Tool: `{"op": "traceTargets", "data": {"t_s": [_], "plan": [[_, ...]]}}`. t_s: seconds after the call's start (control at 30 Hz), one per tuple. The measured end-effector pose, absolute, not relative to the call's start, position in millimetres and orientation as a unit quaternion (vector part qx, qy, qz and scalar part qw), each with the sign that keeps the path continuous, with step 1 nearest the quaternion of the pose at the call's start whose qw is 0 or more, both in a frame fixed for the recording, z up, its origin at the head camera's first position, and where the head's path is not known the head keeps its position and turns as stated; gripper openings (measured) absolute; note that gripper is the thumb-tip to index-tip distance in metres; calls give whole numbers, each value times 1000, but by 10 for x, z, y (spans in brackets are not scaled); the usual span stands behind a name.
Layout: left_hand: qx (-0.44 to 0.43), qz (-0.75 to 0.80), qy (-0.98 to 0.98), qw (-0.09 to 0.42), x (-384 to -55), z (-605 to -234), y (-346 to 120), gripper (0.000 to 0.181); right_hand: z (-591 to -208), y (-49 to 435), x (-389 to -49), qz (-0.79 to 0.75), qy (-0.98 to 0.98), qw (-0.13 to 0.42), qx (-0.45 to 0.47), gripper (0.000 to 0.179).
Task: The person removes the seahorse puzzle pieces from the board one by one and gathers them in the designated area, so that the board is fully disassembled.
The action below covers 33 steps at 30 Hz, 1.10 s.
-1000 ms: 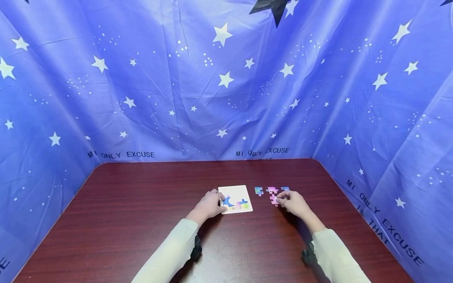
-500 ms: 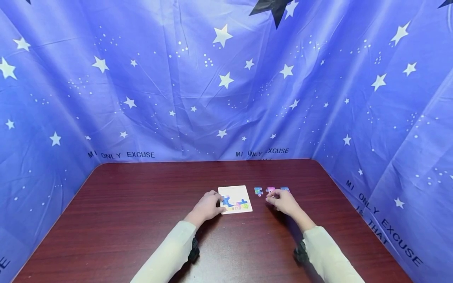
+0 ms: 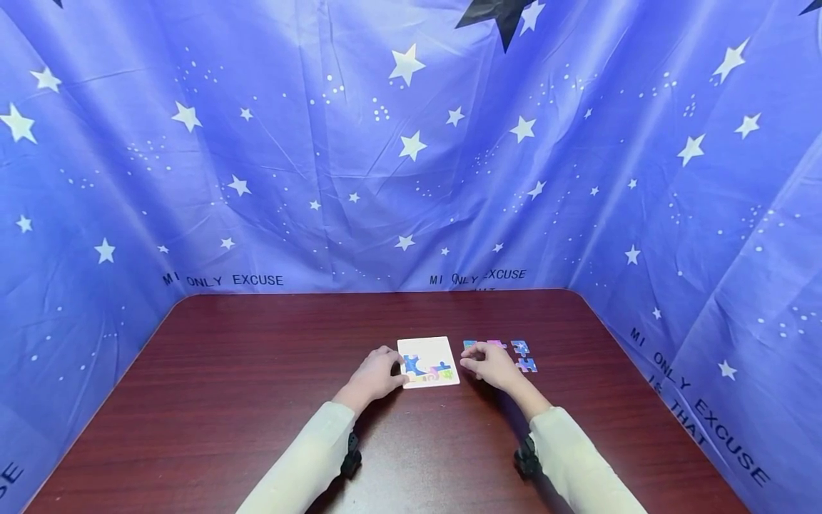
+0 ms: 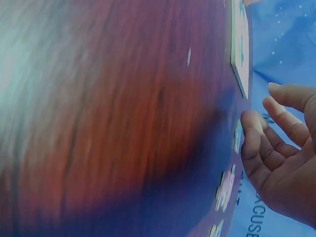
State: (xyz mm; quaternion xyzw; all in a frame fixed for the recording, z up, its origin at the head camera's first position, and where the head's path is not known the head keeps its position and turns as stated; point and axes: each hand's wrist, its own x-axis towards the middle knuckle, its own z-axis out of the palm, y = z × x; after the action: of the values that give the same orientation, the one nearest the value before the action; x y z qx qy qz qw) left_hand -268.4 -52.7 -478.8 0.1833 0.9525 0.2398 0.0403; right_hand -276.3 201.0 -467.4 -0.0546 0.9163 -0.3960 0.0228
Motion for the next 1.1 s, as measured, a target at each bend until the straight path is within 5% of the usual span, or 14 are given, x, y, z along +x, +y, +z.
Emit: {"op": "traceTargets", "data": {"t_s": [1.1], "plan": [[180, 244, 952, 30, -2728, -4755, -485, 30, -4758, 1455, -2837, -392, 912, 10, -116, 17]]}}
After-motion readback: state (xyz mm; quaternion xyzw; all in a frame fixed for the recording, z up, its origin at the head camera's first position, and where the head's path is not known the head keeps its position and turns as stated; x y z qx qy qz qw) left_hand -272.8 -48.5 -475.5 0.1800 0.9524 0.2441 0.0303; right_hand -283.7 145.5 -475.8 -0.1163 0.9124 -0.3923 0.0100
